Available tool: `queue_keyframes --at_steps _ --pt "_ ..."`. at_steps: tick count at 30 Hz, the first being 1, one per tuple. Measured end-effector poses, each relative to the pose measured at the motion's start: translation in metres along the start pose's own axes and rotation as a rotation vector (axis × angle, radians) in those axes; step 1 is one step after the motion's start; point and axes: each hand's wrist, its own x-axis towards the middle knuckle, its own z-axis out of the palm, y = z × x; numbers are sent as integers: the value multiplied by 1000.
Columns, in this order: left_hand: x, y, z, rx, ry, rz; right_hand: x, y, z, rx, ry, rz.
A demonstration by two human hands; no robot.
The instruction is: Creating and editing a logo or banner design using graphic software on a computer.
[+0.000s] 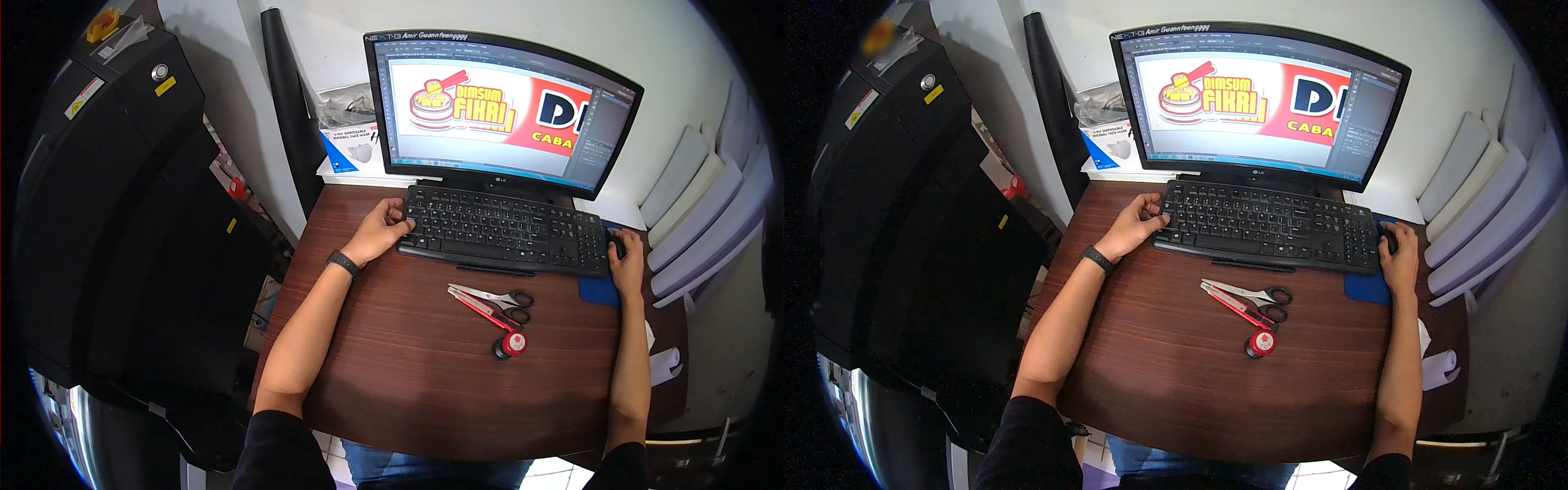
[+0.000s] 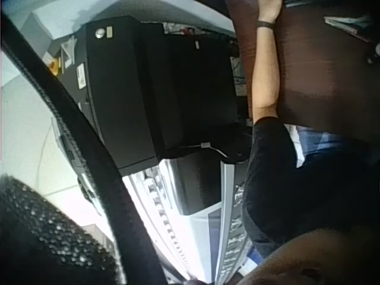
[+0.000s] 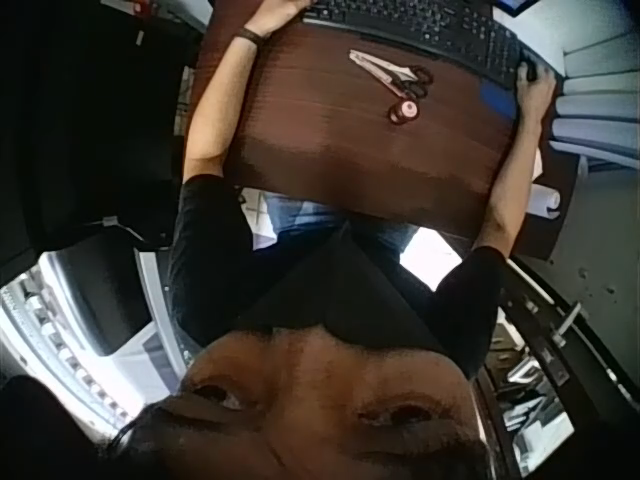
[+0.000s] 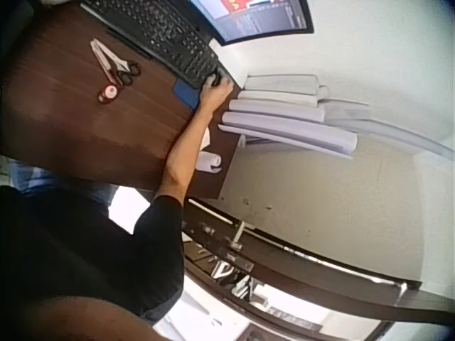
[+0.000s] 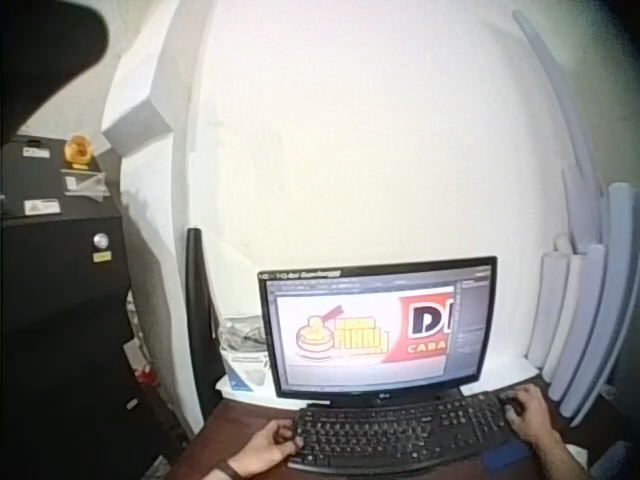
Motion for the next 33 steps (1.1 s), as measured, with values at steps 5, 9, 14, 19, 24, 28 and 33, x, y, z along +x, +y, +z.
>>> queue_keyframes --at_steps 5,9,14,19,24,28,33 --pt "-1 2 1 -2 -3 8 0 3 1 -21 -2 -4" --pt "-1 2 0 -1 -3 5 0 1 1 -5 8 -7" --pt "-2 5 1 18 -3 -14 -1 4 1 -11 6 6" --pt "-1 0 -1 -6 7 2 -1 3 2 2 1 19" --pt "-2 4 1 -21 2 -11 0 8 3 -3 -5 3" --pt "-4 7 1 -17 9 -21 0 6 4 4 -9 20" --pt "-3 9 -1 4 -27 -53 0 3 2 5 -8 19"
